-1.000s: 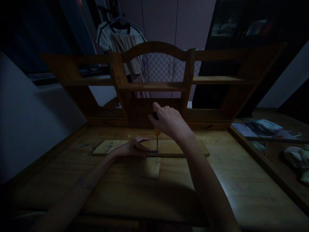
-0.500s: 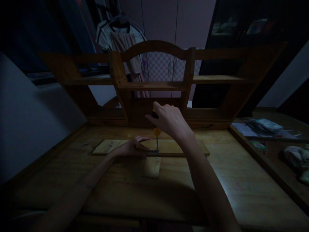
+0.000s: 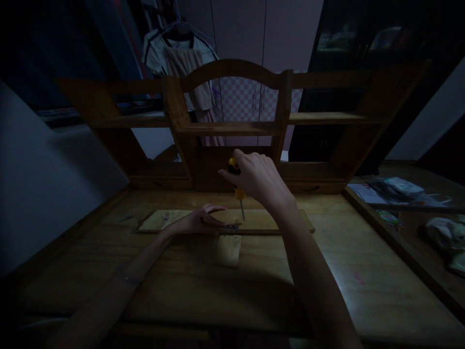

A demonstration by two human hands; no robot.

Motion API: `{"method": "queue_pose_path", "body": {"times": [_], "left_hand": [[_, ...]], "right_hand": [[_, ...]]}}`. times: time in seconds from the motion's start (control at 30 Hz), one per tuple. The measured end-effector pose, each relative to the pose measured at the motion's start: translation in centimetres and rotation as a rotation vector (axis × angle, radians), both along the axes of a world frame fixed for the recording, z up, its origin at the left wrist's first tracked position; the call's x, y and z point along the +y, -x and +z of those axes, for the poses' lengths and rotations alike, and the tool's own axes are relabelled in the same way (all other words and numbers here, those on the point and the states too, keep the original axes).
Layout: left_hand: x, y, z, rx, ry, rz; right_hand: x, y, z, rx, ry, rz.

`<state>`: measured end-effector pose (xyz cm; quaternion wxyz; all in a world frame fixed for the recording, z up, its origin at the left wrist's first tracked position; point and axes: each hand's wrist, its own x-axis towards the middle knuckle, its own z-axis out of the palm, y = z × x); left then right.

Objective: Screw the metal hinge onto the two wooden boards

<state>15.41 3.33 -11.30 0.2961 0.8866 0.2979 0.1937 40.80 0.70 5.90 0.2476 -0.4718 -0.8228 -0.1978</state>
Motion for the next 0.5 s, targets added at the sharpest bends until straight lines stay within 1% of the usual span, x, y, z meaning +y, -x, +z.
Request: {"method": "queue_pose_path", "body": {"times": [0.13, 0.5], "left_hand": [[-0.08, -0.04, 0.09, -0.001, 0.007, 0.003], [0.09, 0.10, -0.26, 0.000, -0.026, 0.002]], "right_hand": [[0.05, -0.01, 0.07, 0.001, 0.000, 0.002], [0.18, -0.26, 0.03, -0.001, -0.002, 0.002]]}}
